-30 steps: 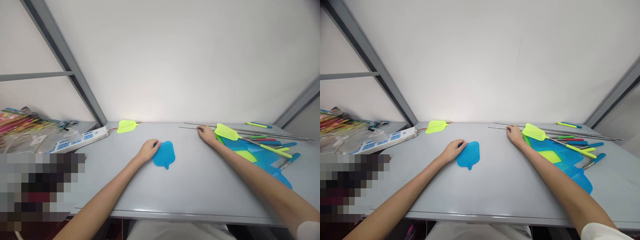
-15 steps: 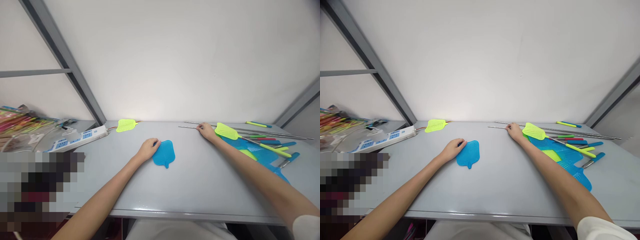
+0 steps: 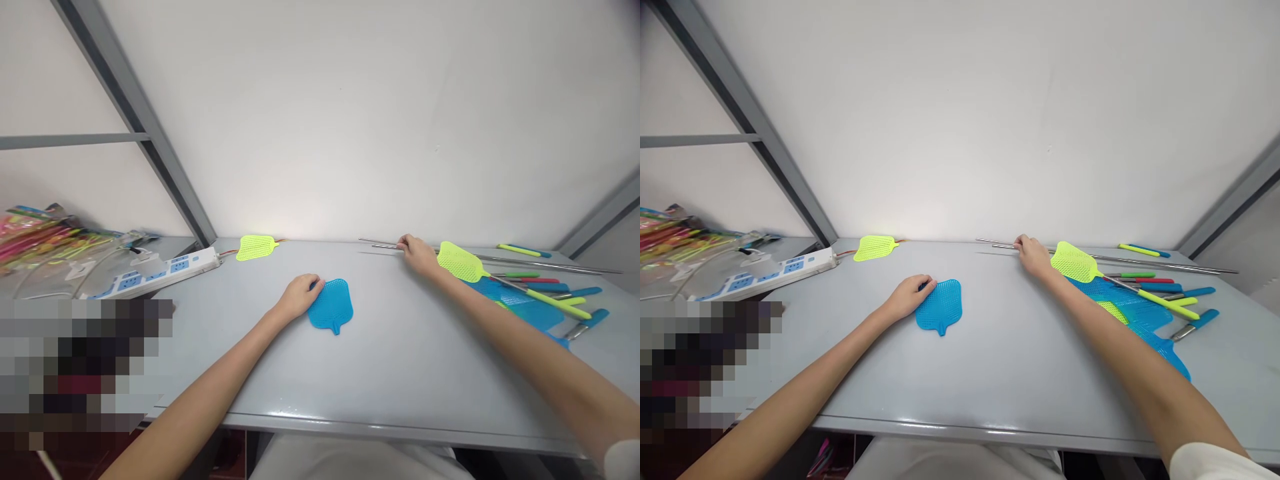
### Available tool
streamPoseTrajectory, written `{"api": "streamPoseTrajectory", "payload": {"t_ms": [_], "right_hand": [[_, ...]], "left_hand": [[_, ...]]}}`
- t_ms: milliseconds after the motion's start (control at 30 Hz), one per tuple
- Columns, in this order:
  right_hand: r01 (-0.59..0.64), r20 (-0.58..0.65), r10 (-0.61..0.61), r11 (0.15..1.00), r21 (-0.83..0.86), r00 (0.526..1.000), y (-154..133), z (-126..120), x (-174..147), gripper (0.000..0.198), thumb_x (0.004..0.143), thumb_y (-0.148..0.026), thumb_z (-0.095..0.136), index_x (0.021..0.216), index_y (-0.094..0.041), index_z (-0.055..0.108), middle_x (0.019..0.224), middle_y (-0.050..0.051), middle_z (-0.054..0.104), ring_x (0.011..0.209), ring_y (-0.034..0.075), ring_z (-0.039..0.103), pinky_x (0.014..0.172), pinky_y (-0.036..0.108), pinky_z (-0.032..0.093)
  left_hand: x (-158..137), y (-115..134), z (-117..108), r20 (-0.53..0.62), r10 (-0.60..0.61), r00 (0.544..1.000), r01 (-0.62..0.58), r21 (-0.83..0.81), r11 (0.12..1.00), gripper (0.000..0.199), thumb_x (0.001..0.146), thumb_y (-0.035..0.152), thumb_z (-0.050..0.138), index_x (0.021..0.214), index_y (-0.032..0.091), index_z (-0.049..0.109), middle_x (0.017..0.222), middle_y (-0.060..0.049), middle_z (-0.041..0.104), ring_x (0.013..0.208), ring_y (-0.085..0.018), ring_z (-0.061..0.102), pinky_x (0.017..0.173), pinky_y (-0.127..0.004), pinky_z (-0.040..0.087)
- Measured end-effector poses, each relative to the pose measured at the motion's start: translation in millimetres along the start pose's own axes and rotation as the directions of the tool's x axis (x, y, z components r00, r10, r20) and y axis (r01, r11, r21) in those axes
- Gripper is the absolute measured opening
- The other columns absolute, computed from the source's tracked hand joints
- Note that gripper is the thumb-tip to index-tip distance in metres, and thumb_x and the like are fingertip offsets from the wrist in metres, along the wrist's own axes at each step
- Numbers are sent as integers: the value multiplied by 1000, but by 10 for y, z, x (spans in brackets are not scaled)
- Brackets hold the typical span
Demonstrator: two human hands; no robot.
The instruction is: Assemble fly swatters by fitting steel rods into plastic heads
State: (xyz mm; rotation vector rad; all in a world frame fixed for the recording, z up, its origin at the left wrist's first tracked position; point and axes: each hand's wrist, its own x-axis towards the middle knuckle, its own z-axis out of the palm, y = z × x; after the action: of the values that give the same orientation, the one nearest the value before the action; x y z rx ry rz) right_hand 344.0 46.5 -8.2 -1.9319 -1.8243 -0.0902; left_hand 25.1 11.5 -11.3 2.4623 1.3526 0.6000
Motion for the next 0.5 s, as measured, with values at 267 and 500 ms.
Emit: {"api": "streamPoseTrajectory", "payload": {"t_ms": [267,500], "right_hand": [[118,-38,-118,993,-12,992,-161,-248,-2,29,84,-26,28,95,-24,54,92,3,58,90,18,48,61,27,30],[210,-95,-210,978,-19,973,-350,-386,-51,35,81,-15,29,100,-28,55,91,1,59,88,15,48,58,24,30]], "left_hand": [[2,15,-5,4,-1,1000,1,0,1000,37,81,42,25,69,18,51,73,-3,57,71,-16,52,61,-27,36],[0,8,-5,1,-1,1000,1,1,1000,37,81,42,25,68,18,50,72,-3,57,70,-17,52,60,-27,36]]}}
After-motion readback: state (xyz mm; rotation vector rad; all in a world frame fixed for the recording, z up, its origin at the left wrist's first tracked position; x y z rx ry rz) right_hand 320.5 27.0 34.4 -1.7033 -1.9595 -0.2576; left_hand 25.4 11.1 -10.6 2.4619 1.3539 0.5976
